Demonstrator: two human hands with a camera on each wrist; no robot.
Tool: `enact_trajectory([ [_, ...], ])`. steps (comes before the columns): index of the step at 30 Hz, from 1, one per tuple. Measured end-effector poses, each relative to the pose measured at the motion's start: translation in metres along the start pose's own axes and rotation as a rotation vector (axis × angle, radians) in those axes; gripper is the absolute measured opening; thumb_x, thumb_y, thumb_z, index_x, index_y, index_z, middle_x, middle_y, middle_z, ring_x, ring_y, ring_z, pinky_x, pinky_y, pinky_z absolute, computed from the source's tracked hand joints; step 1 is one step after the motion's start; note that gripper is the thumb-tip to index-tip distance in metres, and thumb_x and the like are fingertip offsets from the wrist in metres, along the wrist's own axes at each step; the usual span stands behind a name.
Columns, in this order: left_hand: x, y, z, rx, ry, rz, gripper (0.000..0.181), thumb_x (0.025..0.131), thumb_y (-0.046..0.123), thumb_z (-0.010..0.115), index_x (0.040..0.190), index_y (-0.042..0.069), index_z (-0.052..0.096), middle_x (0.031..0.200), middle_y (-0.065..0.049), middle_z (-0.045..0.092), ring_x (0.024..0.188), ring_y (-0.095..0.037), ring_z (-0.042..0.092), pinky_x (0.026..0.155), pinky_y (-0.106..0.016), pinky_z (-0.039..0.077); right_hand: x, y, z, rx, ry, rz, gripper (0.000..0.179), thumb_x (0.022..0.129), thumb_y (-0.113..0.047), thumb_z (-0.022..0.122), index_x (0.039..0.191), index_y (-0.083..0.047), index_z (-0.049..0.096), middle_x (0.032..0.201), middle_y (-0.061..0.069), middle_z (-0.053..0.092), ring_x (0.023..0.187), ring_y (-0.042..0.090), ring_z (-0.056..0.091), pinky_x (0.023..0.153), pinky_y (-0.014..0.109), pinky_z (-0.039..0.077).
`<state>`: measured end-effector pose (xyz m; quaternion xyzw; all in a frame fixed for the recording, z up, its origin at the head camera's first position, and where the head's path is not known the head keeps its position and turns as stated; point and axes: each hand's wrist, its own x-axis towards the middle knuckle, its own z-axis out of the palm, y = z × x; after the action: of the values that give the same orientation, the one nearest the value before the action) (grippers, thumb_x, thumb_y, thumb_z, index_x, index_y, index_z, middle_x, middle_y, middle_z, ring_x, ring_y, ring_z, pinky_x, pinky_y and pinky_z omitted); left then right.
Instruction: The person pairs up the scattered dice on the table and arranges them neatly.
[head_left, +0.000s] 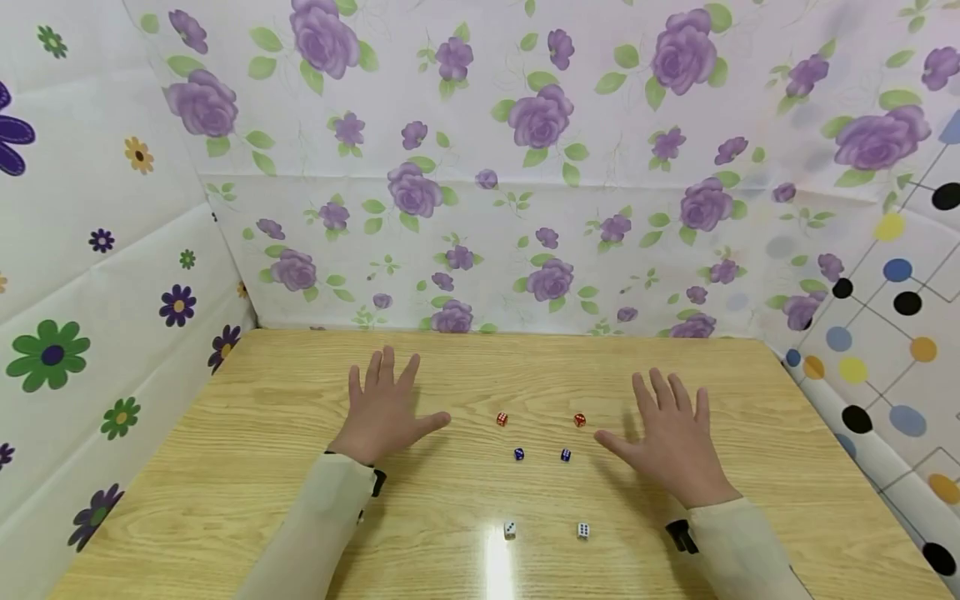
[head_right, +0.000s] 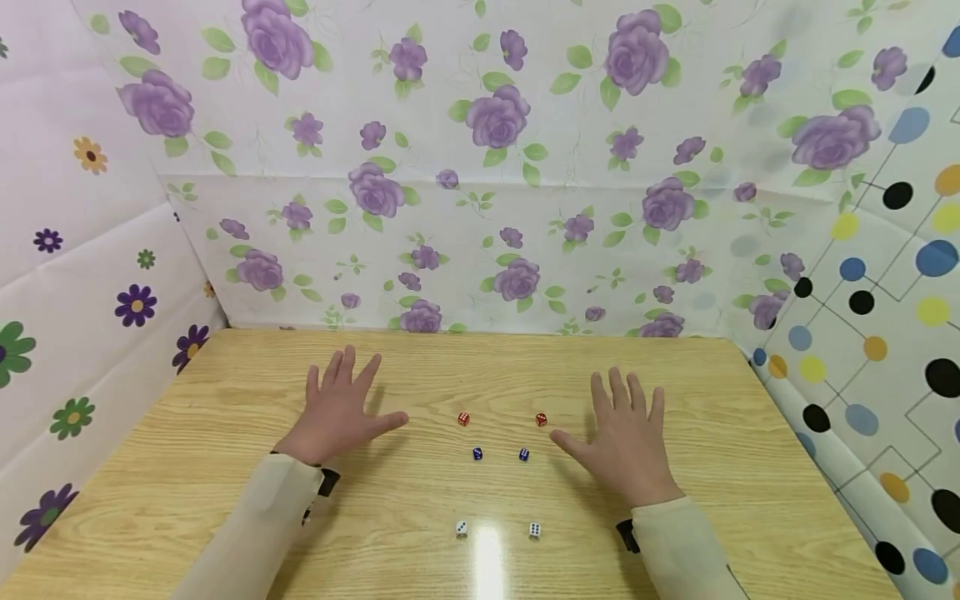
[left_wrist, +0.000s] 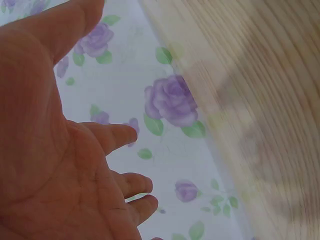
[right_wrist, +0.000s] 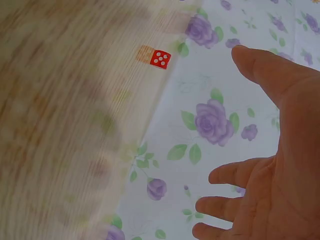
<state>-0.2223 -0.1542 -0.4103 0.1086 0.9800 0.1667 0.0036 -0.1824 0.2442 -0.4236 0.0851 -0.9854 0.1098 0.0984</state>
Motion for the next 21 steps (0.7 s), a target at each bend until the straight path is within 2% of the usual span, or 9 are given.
enact_trajectory([
  [9, -0.003, 0.013, 0.001, -0.001, -0.031, 0.040, 0.103, 0.091, 0.063, 0.068, 0.165, 0.009, 0.022, 0.169, -0.029, 0.002, 0.156, -0.047, -0.002, 0.120, -0.069, -0.002, -0.002, -0.003, -0.001, 0.008, -0.044, -0.020, 0.107, 0.090, -0.075, 0.059, 0.158, 0.003, 0.034, 0.160, 0.032, 0.032, 0.148, 0.053, 0.023, 0.114, 0.076, 0.009],
  [15, -0.006, 0.024, 0.002, -0.031, -0.037, 0.117, 0.103, 0.090, 0.068, 0.066, 0.165, 0.011, 0.023, 0.170, -0.025, 0.002, 0.158, -0.043, 0.000, 0.122, -0.066, 0.003, -0.003, -0.005, -0.003, 0.029, -0.055, -0.046, 0.100, 0.092, -0.071, 0.060, 0.156, 0.002, 0.037, 0.154, 0.033, 0.040, 0.143, 0.054, 0.032, 0.113, 0.075, 0.018],
  [18, -0.010, 0.033, 0.001, -0.065, -0.047, 0.150, 0.100, 0.090, 0.067, 0.067, 0.164, 0.013, 0.028, 0.171, -0.023, 0.006, 0.158, -0.041, 0.002, 0.123, -0.065, 0.009, -0.004, -0.007, -0.005, 0.047, -0.050, -0.070, 0.093, 0.094, -0.064, 0.064, 0.155, 0.002, 0.041, 0.148, 0.031, 0.048, 0.136, 0.052, 0.043, 0.112, 0.071, 0.028],
  [21, -0.013, 0.044, 0.000, -0.095, -0.052, 0.176, 0.091, 0.091, 0.063, 0.069, 0.160, 0.013, 0.038, 0.170, -0.021, 0.016, 0.158, -0.040, 0.009, 0.122, -0.064, 0.016, -0.005, -0.011, -0.008, 0.086, -0.064, -0.096, 0.079, 0.096, -0.054, 0.068, 0.149, 0.001, 0.049, 0.139, 0.028, 0.057, 0.126, 0.048, 0.055, 0.104, 0.066, 0.042],
])
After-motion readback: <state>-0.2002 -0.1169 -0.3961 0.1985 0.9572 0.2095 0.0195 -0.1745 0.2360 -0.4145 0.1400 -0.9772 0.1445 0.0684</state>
